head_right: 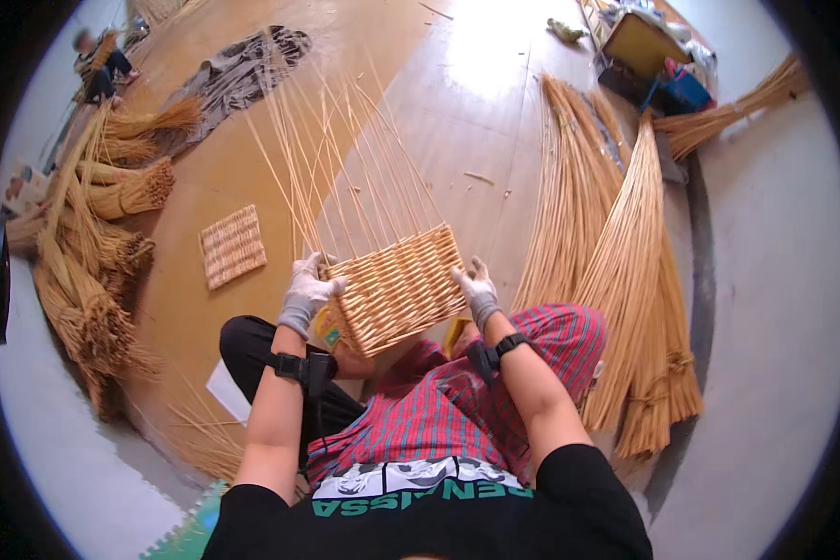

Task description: Weaving the sides of a rectangular wicker basket using long straw strands.

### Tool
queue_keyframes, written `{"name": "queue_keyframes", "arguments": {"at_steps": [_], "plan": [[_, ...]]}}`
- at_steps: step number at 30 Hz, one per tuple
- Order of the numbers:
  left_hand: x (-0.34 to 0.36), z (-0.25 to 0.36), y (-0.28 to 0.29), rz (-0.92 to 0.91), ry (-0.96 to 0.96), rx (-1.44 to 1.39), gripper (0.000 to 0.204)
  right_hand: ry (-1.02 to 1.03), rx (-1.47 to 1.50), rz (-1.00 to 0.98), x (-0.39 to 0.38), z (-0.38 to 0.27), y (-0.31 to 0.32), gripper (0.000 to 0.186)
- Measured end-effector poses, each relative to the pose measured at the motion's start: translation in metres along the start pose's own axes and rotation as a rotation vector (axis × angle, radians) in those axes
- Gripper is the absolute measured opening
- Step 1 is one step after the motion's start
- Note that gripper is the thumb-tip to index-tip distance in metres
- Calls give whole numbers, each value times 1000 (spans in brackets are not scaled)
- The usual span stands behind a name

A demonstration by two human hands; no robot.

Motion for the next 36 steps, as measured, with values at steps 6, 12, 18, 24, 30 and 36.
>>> {"name": "queue_keyframes", "arguments": {"at_steps": [6, 12, 18, 24, 30, 36], "plan": [[-14, -35, -18, -81, 93, -787, 44, 95, -100, -85, 0, -50, -35, 60], [-13, -31, -12, -91, -14, -780, 40, -18, 84, -20, -25, -44, -36, 48], [-28, 41, -2, -198, -218, -882, 45, 259, 449, 44, -74, -67, 18, 39], [-103, 85, 39, -179, -757, -659, 85, 394, 310, -13, -172, -103, 46, 29], [-146, 86, 30, -180, -464, -670, 51, 488, 342, 1, -236, -113, 62, 34], [-157, 124, 21, -173, -586, -337, 51, 646, 104, 152, -255, -146, 103, 58]]}}
Point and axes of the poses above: each hand's wrist, its own x-axis towards the middle knuckle, its own y-axis out of the back of the hand, z = x × y, the point moved 8 cm from there along x, towards the middle knuckle, and after that the axes turned 12 degrees about -z, right-handed, at the moved point
